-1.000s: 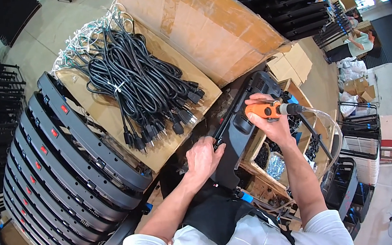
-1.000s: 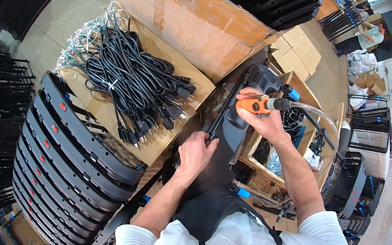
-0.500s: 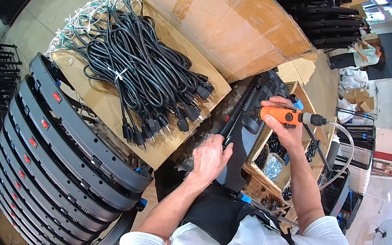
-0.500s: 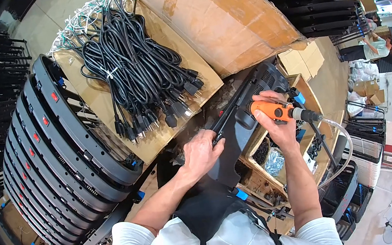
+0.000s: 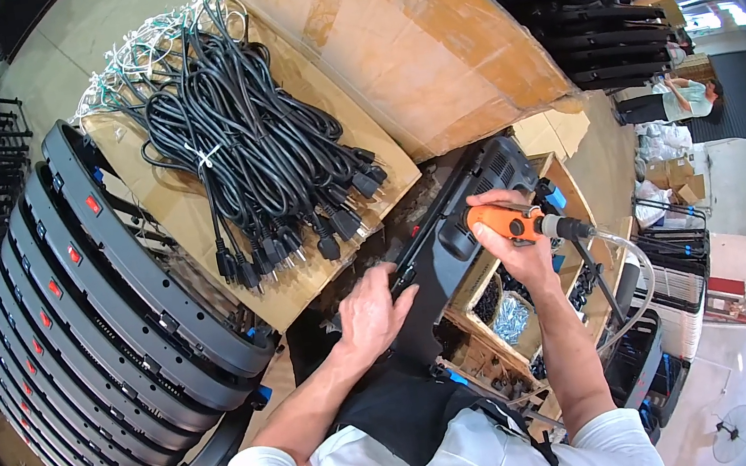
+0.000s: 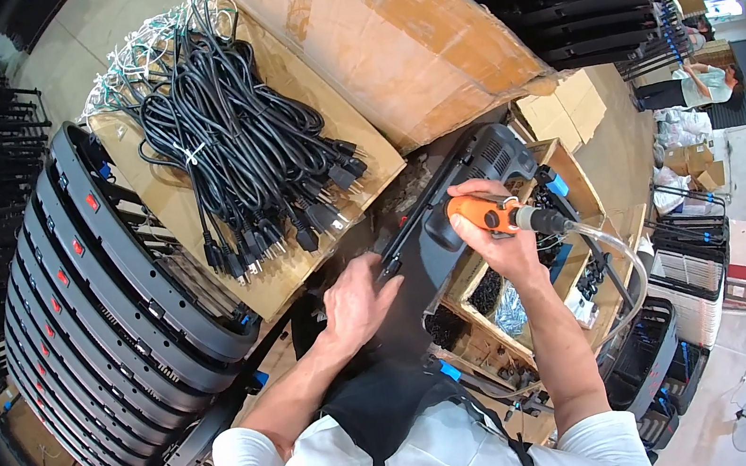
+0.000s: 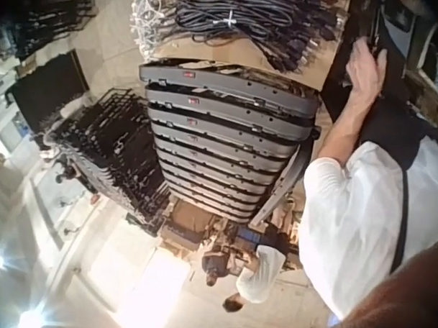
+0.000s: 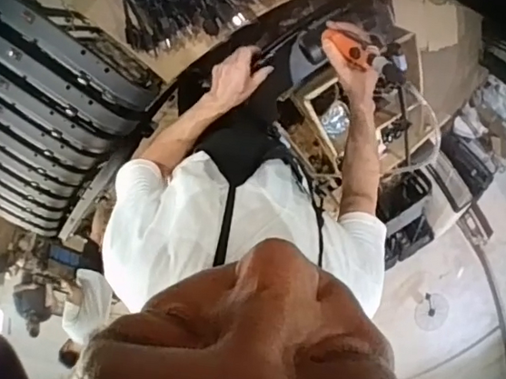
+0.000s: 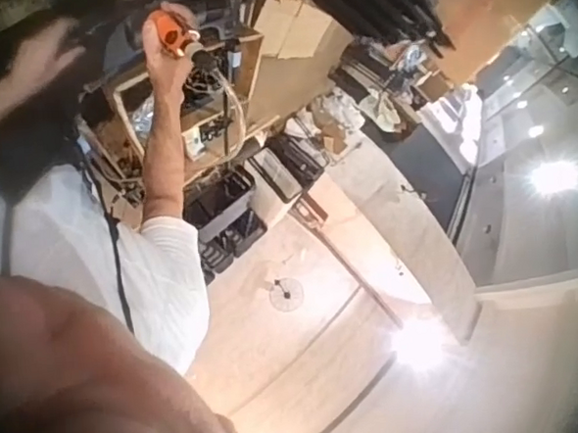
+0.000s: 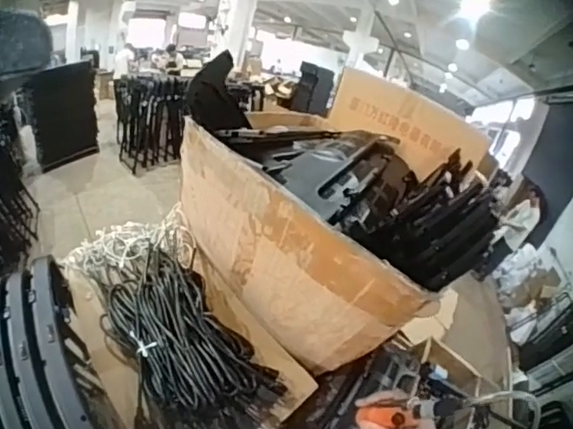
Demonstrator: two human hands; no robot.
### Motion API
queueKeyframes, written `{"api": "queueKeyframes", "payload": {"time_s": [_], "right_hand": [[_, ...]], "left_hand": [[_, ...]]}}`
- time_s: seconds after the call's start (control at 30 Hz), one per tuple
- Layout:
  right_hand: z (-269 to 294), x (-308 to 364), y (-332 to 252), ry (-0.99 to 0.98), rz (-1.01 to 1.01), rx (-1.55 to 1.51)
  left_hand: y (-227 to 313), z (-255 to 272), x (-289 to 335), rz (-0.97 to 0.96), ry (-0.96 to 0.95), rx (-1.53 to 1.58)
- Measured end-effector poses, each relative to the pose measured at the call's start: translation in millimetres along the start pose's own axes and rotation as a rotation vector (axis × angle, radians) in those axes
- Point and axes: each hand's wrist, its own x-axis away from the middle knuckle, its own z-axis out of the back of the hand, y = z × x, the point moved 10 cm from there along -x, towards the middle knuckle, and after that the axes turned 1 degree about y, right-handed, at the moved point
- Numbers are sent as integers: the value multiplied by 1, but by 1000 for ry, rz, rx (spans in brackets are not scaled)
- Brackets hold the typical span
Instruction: Assemble components of treadmill bases using an electric screwdriver and cable ties on a factory floor.
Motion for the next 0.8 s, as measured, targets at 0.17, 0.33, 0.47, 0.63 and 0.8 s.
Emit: {"api": "queueKeyframes", "payload": {"time_s": [0.17,0.33,0.47,0.63,0.8], "right_hand": [[0,0,-4,-40,59,33],[2,0,-2,-37,42,40],[2,1,6,-32,57,10],[3,6,3,22,67,-43],[31,53,-14,190,130,-193]], "left_hand": [[-8,5,26,-6,-42,-34],[-13,5,47,35,-98,-96],[-17,4,51,32,-56,-131],[-13,6,51,20,-43,-144],[-42,6,61,207,62,217]]}}
